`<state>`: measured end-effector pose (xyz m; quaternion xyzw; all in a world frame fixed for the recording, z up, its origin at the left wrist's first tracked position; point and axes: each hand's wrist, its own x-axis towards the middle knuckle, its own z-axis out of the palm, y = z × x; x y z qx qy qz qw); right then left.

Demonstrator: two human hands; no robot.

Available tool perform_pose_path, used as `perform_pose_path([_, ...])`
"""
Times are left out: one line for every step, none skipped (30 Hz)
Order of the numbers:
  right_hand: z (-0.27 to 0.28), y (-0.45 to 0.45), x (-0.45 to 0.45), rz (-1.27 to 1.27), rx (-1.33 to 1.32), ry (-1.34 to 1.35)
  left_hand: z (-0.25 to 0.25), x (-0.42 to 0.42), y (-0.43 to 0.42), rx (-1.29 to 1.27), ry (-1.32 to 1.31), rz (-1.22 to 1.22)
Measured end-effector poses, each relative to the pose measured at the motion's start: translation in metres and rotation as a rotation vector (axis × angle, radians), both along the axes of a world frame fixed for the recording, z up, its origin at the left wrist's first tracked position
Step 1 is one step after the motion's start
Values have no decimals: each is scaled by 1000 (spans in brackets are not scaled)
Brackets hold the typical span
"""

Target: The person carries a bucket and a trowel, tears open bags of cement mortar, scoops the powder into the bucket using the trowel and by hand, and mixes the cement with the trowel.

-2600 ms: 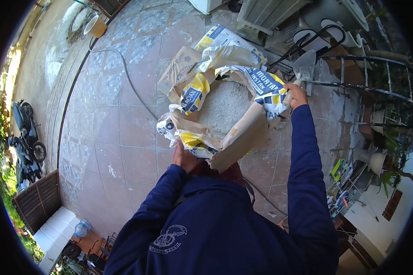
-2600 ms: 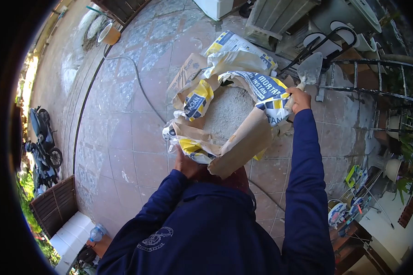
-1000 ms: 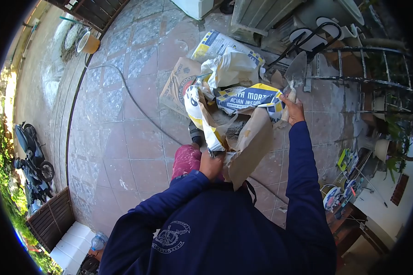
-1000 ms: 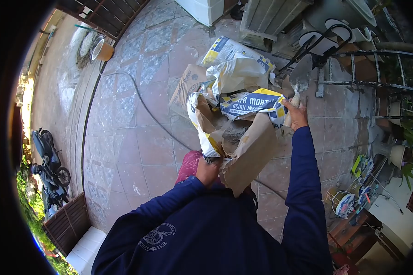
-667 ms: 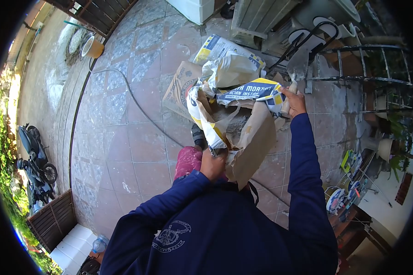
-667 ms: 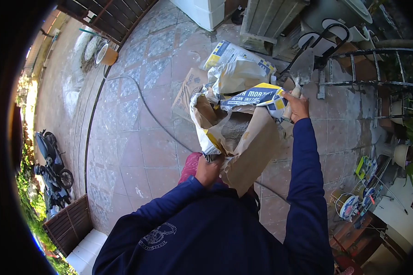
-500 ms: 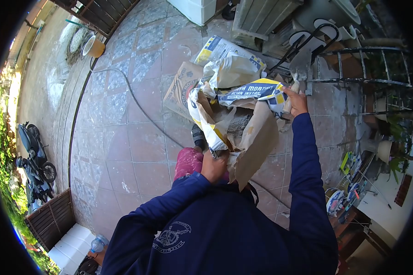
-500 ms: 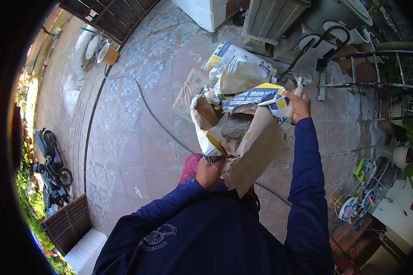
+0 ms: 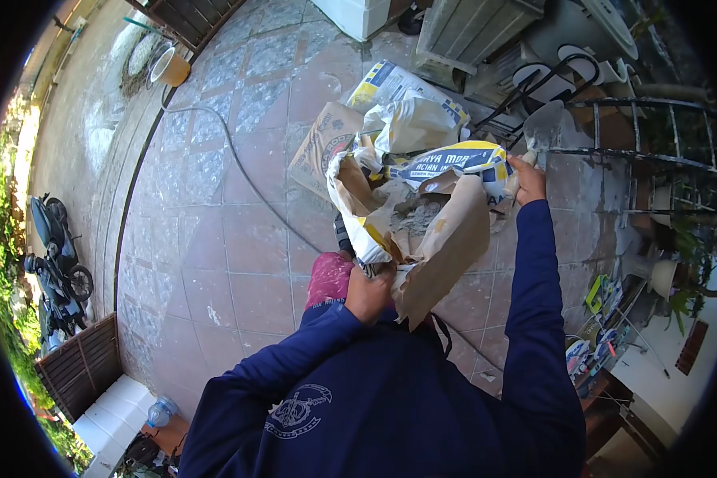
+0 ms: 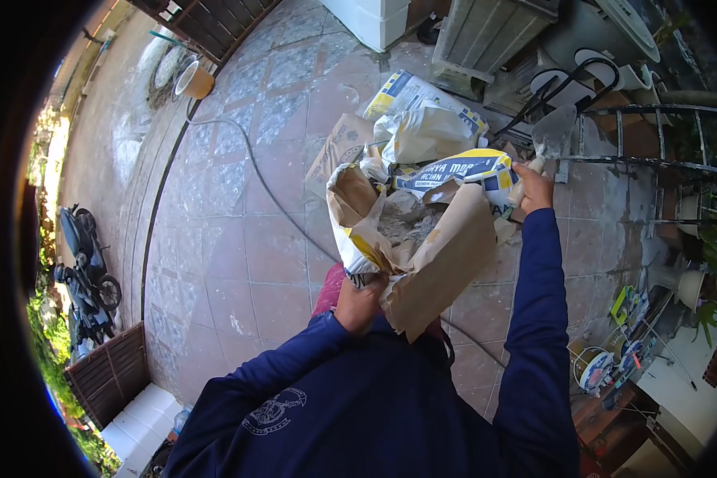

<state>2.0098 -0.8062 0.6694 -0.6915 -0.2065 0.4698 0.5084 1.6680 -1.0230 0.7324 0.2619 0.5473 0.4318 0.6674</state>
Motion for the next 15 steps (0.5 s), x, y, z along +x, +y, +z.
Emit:
perform_pose_path([-4, 0, 3, -17, -6, 1, 2, -1, 0, 11, 11, 3])
perform_pose_path([-1, -1, 0, -35, -10, 4, 6, -2, 0, 24, 23, 4])
perform_pose_path([3, -3, -3, -55, -17, 6, 11, -3, 1, -1, -4, 20])
perform_pose_path([6, -5, -5, -61, -34, 4, 17, -3, 3, -26, -32, 31])
perform_pose_path([17, -6, -12, -69, -50, 1, 20, -4, 4, -51, -61, 41])
perform_pose_path([23, -6, -14, -75, -65, -1, 18, -4, 3, -43, -33, 24])
perform_pose_path([20, -8, -11, -71, -59, -9, 15, -5, 1, -36, -5, 5])
perform_pose_path([16, -10, -9, -69, -51, -16, 15, -7, 1, -27, 23, -16])
perform_pose_path([14, -9, -5, -65, -36, -25, 16, -6, 2, -35, 23, -18])
perform_pose_path([11, -8, -1, -70, -27, -24, 16, -5, 2, -41, 22, -16])
perform_pose_path([11, -11, -2, -76, -25, -24, 16, -6, 1, -55, 22, -16])
perform_pose_path([10, -15, -3, -81, -27, -23, 15, -6, 0, -40, 36, -31])
perform_pose_path([10, -17, -4, -81, -29, -23, 14, -8, -1, -23, 50, -46])
perform_pose_path([15, -19, -7, -82, -29, -21, 13, -8, 0, -4, 64, -62])
perform_pose_path([18, -20, -9, -82, -29, -20, 14, -9, -1, 12, 65, -63])
